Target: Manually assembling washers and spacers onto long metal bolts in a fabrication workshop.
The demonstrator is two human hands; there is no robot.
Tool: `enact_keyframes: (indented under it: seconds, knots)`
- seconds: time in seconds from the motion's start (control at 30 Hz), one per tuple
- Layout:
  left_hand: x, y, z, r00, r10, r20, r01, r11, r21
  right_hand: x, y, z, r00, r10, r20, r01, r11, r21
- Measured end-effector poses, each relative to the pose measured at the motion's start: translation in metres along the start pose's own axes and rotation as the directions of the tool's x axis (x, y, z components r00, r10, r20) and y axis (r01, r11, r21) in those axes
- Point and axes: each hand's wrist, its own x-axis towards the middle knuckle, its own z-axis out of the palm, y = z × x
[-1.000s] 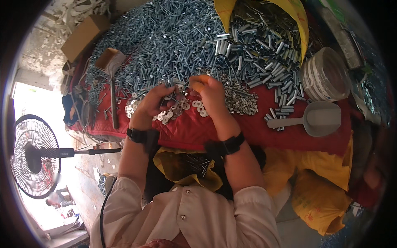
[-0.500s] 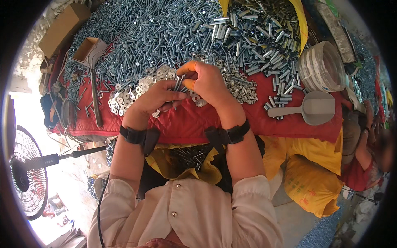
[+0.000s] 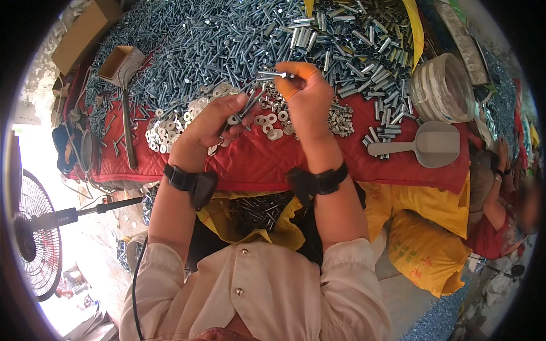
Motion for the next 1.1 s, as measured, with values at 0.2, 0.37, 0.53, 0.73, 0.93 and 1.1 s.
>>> enact_keyframes:
  seconds: [0.2, 0.37, 0.53, 0.73, 0.93, 1.1]
  knots:
    - [0.007, -0.006, 0.003, 0.997, 0.053, 0.057, -0.033, 0.949, -0.314, -0.021, -0.01, 0.023, 0.74, -0.564, 0.367, 0.665, 0.532, -0.524]
    - [0.008, -0.013, 0.005, 0.997, 0.074, -0.036, -0.082, 0.927, -0.366, -0.026, -0.012, 0.025, 0.635, -0.53, 0.562, 0.767, 0.519, -0.377]
    - [0.01, -0.018, -0.008, 0.987, 0.15, 0.064, -0.095, 0.848, -0.521, -0.036, -0.01, 0.025, 0.785, -0.518, 0.34, 0.614, 0.724, -0.315]
    - [0.001, -0.011, -0.001, 0.979, 0.195, -0.058, -0.192, 0.79, -0.583, -0.043, 0.003, 0.022, 0.967, 0.067, 0.246, 0.0, 0.965, -0.264]
    - [-0.002, -0.008, 0.008, 0.954, 0.284, -0.101, -0.298, 0.834, -0.465, -0.037, 0.003, 0.014, 0.911, 0.329, 0.247, -0.355, 0.932, 0.067]
    - [0.004, -0.015, -0.001, 0.963, 0.265, -0.057, -0.257, 0.827, -0.5, -0.036, 0.002, 0.015, 0.941, 0.269, 0.203, -0.269, 0.963, -0.032]
